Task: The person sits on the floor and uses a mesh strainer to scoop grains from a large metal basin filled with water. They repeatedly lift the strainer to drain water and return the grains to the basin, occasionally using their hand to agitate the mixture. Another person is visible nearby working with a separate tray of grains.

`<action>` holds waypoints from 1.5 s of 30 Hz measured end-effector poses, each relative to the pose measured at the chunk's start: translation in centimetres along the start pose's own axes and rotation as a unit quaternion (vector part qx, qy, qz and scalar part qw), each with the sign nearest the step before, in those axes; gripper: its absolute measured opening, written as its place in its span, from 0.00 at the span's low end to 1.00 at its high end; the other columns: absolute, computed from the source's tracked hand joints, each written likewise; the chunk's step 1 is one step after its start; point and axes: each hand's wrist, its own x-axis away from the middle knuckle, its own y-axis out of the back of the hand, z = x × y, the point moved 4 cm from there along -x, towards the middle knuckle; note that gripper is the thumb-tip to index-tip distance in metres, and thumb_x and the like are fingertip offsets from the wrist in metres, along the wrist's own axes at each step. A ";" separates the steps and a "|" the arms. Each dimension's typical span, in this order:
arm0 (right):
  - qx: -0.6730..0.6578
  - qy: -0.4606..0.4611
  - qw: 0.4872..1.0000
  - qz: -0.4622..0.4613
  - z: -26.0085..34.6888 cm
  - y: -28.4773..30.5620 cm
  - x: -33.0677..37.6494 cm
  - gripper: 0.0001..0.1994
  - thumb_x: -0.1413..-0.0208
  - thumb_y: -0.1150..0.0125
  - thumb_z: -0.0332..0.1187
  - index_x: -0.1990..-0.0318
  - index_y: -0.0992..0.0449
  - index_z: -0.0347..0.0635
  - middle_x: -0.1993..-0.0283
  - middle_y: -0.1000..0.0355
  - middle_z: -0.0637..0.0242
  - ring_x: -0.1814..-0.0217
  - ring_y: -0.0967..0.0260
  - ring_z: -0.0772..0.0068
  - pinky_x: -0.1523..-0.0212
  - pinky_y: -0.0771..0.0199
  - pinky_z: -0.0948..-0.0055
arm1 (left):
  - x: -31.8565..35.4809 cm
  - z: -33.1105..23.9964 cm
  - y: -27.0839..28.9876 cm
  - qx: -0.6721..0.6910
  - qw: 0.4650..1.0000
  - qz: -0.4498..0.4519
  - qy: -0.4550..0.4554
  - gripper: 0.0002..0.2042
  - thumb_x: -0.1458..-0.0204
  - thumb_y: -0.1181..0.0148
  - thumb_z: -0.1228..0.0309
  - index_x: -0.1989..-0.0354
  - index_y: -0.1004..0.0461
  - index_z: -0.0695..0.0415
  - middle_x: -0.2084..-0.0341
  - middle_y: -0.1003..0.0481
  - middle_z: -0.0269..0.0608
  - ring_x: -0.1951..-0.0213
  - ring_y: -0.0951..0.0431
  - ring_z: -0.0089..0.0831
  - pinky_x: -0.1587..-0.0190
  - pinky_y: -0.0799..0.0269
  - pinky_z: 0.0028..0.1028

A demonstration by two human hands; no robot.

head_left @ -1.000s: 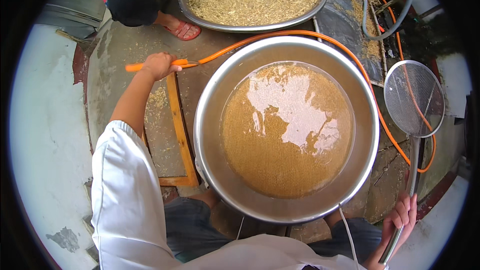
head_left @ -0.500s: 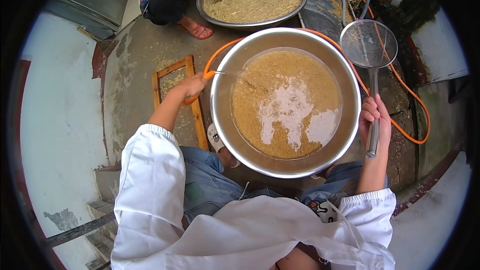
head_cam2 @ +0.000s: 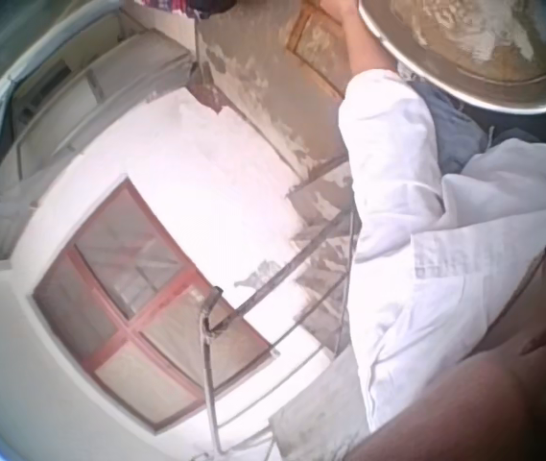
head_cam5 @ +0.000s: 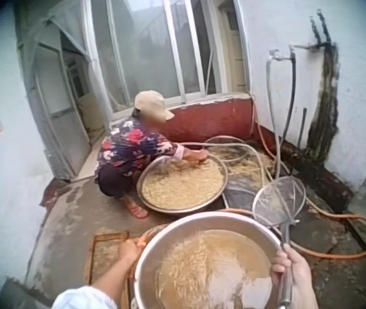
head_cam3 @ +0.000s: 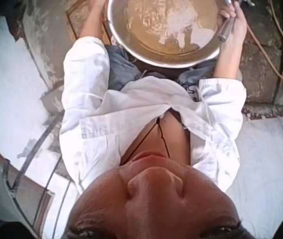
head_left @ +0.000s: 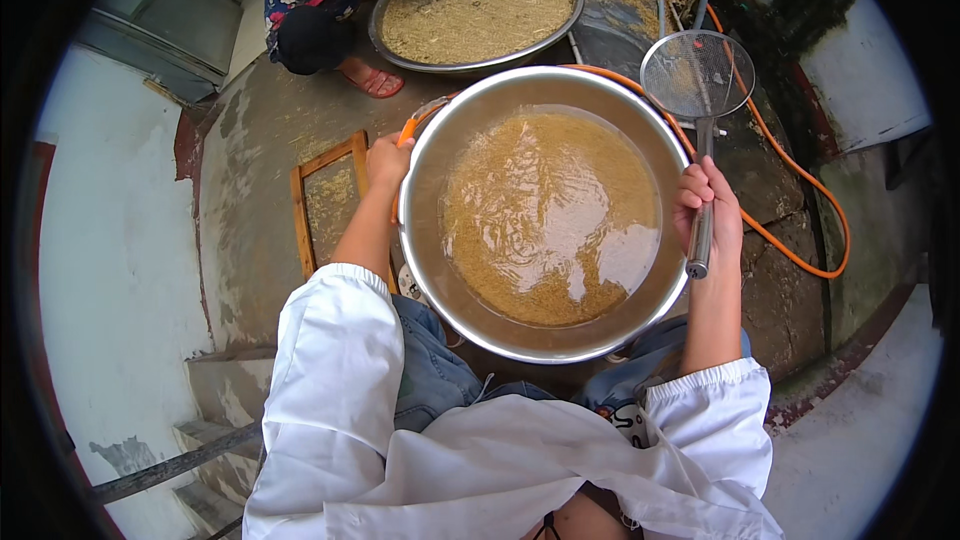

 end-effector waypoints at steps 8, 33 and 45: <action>-0.013 0.016 1.000 0.005 0.3 -0.3 -0.2 0.08 0.39 0.53 0.29 0.70 0.39 0.38 0.78 0.43 0.73 0.81 0.44 0.85 0.81 0.39 0.82 | 2.0 -6.8 -1.0 0.013 0.990 -0.017 -0.138 0.15 0.50 0.43 0.61 0.53 0.25 0.45 0.63 0.24 0.48 0.58 0.24 0.44 0.53 0.32 0.36; -0.027 0.024 0.999 0.030 3.4 0.4 1.6 0.04 0.40 0.53 0.27 0.66 0.40 0.38 0.77 0.43 0.71 0.81 0.45 0.85 0.81 0.39 0.83 | 12.0 -15.0 -7.7 0.042 0.921 0.151 -0.356 0.17 0.49 0.43 0.62 0.50 0.27 0.49 0.59 0.25 0.47 0.57 0.25 0.44 0.53 0.32 0.36; -0.035 0.061 0.996 0.055 5.8 0.8 3.3 0.06 0.39 0.54 0.27 0.64 0.39 0.31 0.76 0.43 0.70 0.80 0.44 0.84 0.80 0.40 0.83 | 12.2 -16.6 -9.2 0.043 0.906 0.236 -0.349 0.19 0.43 0.53 0.64 0.42 0.35 0.50 0.49 0.31 0.48 0.45 0.33 0.44 0.44 0.39 0.37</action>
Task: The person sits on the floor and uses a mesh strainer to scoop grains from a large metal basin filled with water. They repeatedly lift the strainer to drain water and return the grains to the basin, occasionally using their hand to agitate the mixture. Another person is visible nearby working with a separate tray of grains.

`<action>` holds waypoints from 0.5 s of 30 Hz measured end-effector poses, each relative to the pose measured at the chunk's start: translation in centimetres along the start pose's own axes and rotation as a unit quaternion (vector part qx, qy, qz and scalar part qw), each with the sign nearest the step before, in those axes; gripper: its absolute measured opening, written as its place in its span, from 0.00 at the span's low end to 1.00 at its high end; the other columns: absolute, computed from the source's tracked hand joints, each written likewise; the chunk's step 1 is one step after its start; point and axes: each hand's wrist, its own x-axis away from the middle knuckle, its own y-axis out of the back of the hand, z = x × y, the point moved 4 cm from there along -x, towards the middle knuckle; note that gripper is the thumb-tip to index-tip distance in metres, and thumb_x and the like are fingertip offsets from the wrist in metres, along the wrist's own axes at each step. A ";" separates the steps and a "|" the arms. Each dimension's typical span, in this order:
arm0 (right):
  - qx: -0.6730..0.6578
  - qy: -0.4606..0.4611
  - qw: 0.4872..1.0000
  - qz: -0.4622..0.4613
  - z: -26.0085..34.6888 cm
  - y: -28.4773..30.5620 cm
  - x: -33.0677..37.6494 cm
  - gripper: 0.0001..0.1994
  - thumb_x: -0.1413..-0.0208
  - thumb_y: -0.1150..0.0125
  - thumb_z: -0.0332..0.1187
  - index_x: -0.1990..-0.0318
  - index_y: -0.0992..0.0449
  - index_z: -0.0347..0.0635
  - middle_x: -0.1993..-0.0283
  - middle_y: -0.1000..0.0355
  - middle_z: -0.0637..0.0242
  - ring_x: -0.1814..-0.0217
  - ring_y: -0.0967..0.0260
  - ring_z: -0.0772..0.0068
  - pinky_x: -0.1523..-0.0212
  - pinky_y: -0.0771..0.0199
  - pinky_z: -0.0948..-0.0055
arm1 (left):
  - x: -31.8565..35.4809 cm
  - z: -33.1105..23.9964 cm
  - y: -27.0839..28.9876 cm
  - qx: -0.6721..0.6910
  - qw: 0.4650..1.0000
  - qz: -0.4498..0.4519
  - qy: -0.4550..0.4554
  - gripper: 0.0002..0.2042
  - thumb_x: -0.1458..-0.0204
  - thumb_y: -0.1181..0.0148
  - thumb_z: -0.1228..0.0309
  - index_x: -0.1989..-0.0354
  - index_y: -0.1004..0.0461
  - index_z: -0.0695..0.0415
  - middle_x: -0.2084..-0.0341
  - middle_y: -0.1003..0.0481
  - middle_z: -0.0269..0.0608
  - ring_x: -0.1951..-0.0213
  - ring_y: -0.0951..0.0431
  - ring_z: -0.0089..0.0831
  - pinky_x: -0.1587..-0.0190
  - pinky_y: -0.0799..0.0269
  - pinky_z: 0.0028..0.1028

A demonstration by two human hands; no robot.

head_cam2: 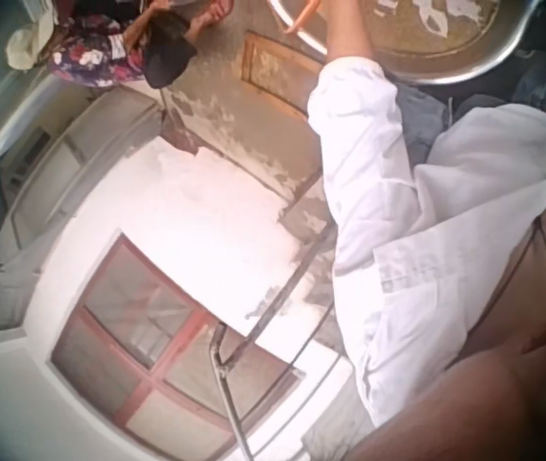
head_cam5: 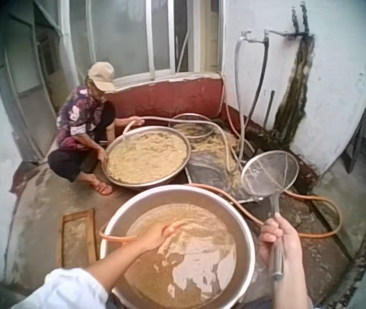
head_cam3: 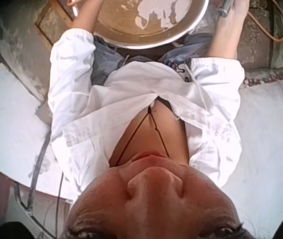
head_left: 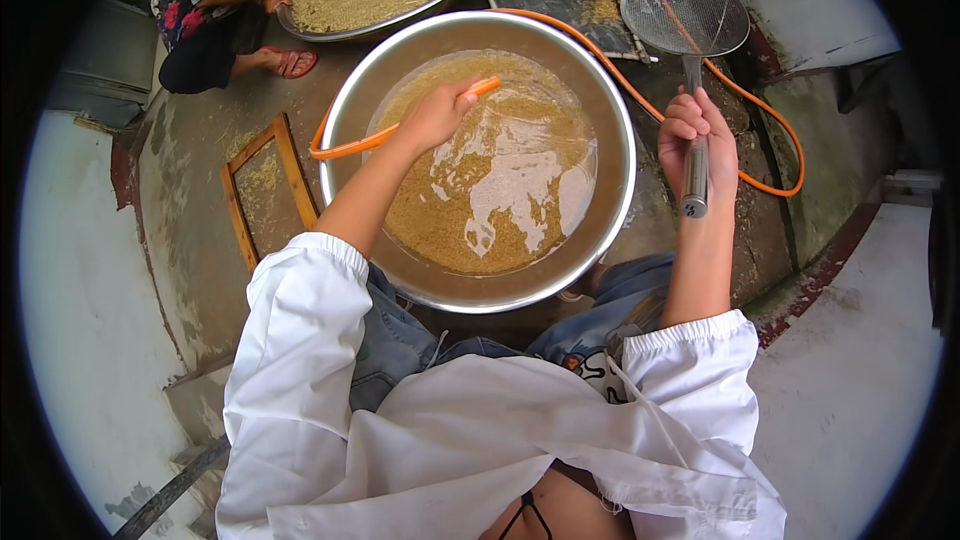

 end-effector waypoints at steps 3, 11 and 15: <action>-0.014 -0.008 1.000 -0.002 -0.2 -0.2 0.2 0.06 0.39 0.54 0.27 0.64 0.39 0.31 0.76 0.43 0.70 0.80 0.44 0.84 0.80 0.40 0.83 | -1.9 1.2 0.5 -0.030 0.999 -0.028 -0.033 0.21 0.41 0.58 0.66 0.38 0.42 0.54 0.44 0.36 0.53 0.42 0.38 0.46 0.40 0.43 0.36; -0.029 -0.026 0.999 -0.012 0.0 -0.4 0.7 0.07 0.40 0.53 0.28 0.70 0.39 0.38 0.78 0.43 0.72 0.81 0.43 0.84 0.81 0.38 0.82 | -3.4 0.0 -0.9 0.032 0.998 -0.045 -0.034 0.20 0.44 0.51 0.74 0.41 0.39 0.54 0.59 0.28 0.45 0.56 0.27 0.34 0.51 0.35 0.28; -0.028 -0.023 0.999 -0.011 0.6 -0.4 1.0 0.07 0.40 0.53 0.28 0.70 0.40 0.38 0.78 0.43 0.72 0.81 0.44 0.84 0.81 0.38 0.82 | -3.2 0.0 -3.1 0.152 0.988 -0.029 -0.028 0.14 0.49 0.45 0.76 0.53 0.32 0.59 0.63 0.25 0.43 0.60 0.25 0.32 0.55 0.32 0.29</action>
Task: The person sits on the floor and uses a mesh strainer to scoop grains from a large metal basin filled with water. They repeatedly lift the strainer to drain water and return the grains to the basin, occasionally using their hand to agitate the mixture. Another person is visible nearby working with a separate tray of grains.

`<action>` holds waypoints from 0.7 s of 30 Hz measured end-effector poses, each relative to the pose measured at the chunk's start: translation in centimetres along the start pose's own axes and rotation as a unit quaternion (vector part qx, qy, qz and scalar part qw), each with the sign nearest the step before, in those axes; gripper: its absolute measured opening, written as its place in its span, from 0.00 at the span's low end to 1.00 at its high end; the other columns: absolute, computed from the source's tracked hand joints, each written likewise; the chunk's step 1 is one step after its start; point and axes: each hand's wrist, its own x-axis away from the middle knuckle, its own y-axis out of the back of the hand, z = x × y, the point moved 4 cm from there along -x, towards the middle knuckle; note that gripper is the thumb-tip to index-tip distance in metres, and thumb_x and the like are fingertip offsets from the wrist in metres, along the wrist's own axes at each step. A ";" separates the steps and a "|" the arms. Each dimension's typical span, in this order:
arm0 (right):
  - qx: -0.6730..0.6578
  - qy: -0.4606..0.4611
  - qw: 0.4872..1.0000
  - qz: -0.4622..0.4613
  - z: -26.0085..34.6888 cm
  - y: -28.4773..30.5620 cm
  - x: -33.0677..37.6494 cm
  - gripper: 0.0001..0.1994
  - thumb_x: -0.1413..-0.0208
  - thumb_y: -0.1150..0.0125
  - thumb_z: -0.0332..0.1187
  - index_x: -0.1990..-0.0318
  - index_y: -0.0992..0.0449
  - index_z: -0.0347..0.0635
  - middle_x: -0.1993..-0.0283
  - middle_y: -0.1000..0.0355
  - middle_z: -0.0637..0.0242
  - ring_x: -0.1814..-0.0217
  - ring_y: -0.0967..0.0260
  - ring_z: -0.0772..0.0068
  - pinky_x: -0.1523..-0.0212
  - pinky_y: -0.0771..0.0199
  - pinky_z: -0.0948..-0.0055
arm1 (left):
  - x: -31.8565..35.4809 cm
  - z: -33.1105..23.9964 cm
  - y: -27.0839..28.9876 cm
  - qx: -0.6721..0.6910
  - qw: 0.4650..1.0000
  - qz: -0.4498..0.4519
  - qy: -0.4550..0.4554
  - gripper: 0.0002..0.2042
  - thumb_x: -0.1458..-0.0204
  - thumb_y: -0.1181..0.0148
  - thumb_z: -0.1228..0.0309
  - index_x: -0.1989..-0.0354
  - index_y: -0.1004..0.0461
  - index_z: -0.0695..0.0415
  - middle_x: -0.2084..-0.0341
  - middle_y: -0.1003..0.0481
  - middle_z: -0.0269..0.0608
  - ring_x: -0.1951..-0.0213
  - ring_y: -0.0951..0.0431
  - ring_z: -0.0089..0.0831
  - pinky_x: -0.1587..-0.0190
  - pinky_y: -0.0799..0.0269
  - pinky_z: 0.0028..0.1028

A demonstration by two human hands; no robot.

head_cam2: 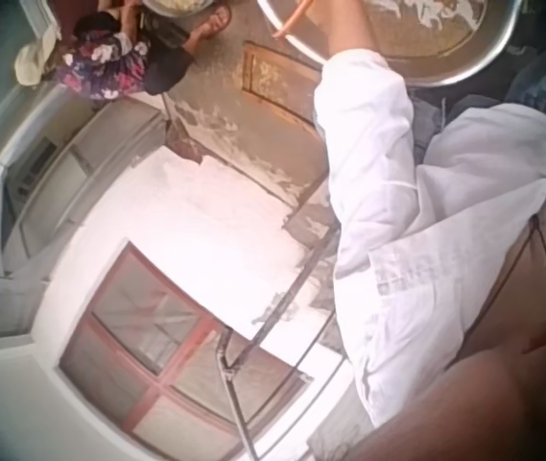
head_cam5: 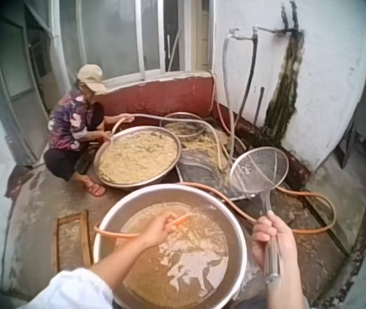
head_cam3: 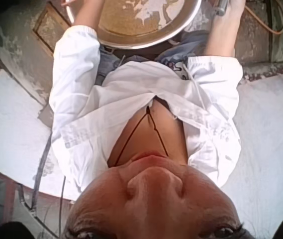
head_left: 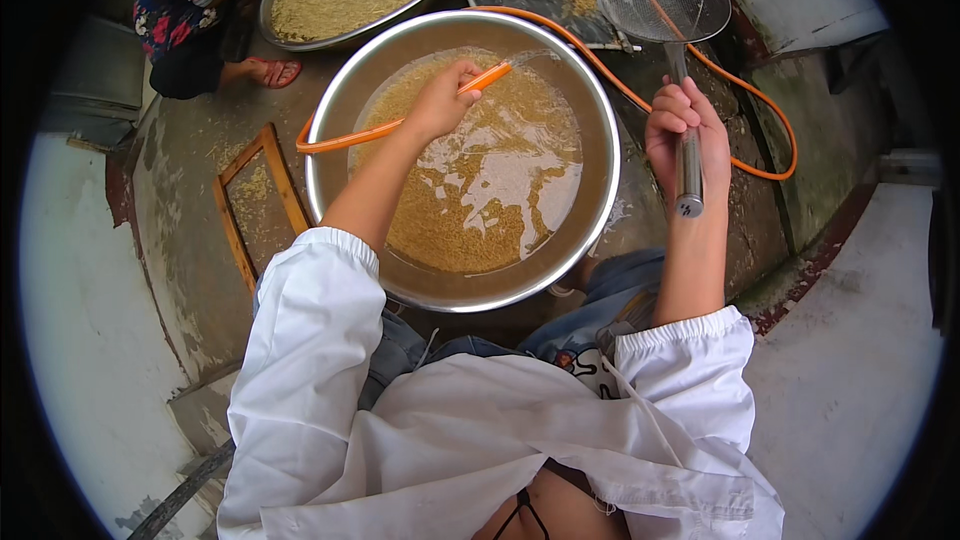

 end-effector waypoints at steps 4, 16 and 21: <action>0.003 0.013 1.000 0.001 0.9 0.2 0.6 0.08 0.40 0.54 0.28 0.71 0.41 0.38 0.79 0.44 0.72 0.82 0.44 0.84 0.81 0.38 0.82 | 1.2 -1.0 -2.3 0.048 0.997 0.067 -0.009 0.12 0.50 0.42 0.76 0.56 0.30 0.60 0.64 0.24 0.42 0.60 0.25 0.30 0.56 0.32 0.29; 0.008 0.019 1.000 0.004 1.8 0.4 1.0 0.08 0.40 0.55 0.27 0.72 0.41 0.37 0.80 0.45 0.71 0.82 0.45 0.82 0.80 0.38 0.82 | 7.6 0.2 -6.5 0.036 0.956 0.290 0.009 0.13 0.51 0.44 0.81 0.56 0.29 0.61 0.64 0.25 0.37 0.60 0.27 0.23 0.54 0.31 0.24; -0.003 -0.010 1.000 0.016 1.7 0.5 0.5 0.09 0.41 0.55 0.26 0.73 0.42 0.38 0.80 0.45 0.72 0.81 0.45 0.82 0.79 0.38 0.81 | 9.4 1.2 -6.5 0.041 0.933 0.359 0.009 0.14 0.53 0.41 0.80 0.56 0.27 0.60 0.63 0.24 0.37 0.58 0.26 0.26 0.52 0.31 0.27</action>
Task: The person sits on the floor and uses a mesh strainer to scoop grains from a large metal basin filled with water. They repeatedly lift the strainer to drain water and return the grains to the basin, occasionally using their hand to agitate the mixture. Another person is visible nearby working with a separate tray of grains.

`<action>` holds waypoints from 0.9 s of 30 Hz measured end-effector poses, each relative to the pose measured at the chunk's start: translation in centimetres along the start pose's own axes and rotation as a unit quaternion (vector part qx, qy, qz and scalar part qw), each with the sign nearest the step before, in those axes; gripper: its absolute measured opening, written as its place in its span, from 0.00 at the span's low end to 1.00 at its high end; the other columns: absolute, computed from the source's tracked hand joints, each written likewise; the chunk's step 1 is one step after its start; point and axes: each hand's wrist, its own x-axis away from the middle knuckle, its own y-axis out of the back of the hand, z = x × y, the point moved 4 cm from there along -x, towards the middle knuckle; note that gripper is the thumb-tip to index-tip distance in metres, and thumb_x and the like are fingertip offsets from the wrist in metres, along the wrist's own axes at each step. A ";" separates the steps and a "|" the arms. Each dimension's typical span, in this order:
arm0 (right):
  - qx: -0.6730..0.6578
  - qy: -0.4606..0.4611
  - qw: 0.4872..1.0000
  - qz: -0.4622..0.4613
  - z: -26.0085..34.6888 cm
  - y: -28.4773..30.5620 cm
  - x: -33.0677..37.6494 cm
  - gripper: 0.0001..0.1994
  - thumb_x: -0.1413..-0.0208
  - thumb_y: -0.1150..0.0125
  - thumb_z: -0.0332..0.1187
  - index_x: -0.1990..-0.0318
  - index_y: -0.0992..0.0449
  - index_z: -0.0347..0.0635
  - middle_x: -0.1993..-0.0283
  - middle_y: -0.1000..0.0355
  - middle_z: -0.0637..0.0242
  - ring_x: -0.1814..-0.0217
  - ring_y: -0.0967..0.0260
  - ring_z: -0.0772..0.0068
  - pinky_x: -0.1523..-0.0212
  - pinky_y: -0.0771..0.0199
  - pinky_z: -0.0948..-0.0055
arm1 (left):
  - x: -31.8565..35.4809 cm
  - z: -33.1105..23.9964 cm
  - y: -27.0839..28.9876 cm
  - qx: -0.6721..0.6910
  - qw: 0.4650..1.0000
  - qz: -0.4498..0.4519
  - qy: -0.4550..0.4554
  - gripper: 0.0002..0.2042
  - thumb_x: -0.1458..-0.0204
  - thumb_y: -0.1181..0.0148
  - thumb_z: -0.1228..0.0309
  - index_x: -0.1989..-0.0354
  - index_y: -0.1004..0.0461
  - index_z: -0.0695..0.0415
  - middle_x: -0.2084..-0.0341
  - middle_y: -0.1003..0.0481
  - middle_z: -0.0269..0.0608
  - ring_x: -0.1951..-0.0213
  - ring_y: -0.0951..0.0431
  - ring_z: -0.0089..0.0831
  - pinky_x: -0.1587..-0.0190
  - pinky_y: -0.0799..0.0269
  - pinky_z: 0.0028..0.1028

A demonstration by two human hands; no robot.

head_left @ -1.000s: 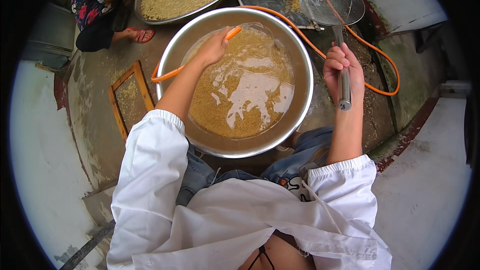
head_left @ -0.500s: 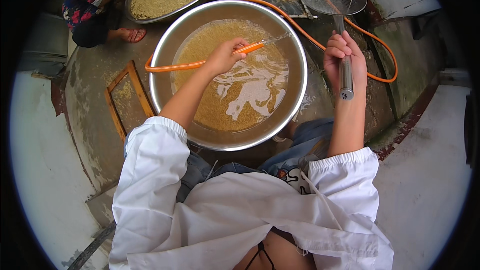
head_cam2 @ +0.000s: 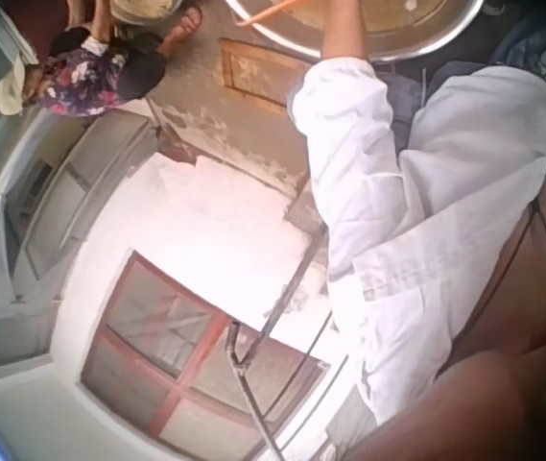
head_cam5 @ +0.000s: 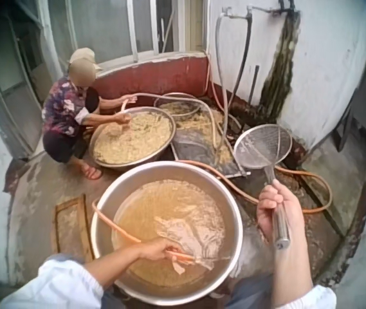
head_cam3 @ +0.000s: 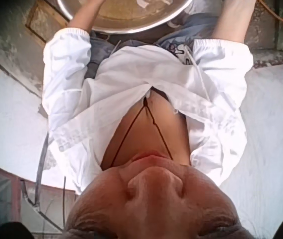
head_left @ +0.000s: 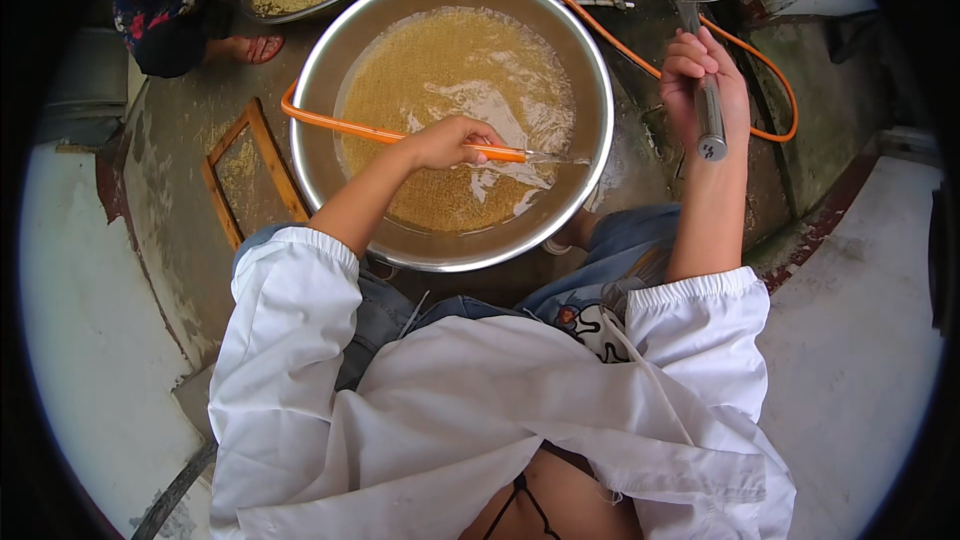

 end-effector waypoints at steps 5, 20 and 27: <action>0.001 -0.010 0.999 0.035 0.3 0.3 -0.4 0.09 0.40 0.57 0.25 0.73 0.43 0.38 0.80 0.45 0.71 0.81 0.45 0.81 0.78 0.37 0.81 | 1.7 1.1 -1.8 -0.031 0.988 0.114 0.101 0.16 0.55 0.40 0.81 0.55 0.25 0.58 0.67 0.23 0.39 0.62 0.24 0.25 0.57 0.29 0.26; -0.026 -0.049 0.998 0.034 0.1 0.0 -1.2 0.09 0.40 0.58 0.24 0.74 0.44 0.38 0.82 0.46 0.72 0.82 0.47 0.80 0.78 0.40 0.81 | 10.0 8.9 -1.6 -0.254 0.859 0.316 0.312 0.15 0.60 0.36 0.74 0.59 0.22 0.56 0.73 0.21 0.39 0.72 0.22 0.26 0.67 0.28 0.29; -0.019 -0.063 0.995 0.072 -0.7 -0.3 -1.2 0.09 0.41 0.59 0.22 0.74 0.44 0.39 0.80 0.46 0.71 0.81 0.46 0.81 0.76 0.38 0.80 | 15.4 10.2 2.4 -0.260 0.834 0.270 0.404 0.15 0.60 0.38 0.79 0.59 0.23 0.58 0.72 0.22 0.41 0.70 0.21 0.29 0.68 0.25 0.28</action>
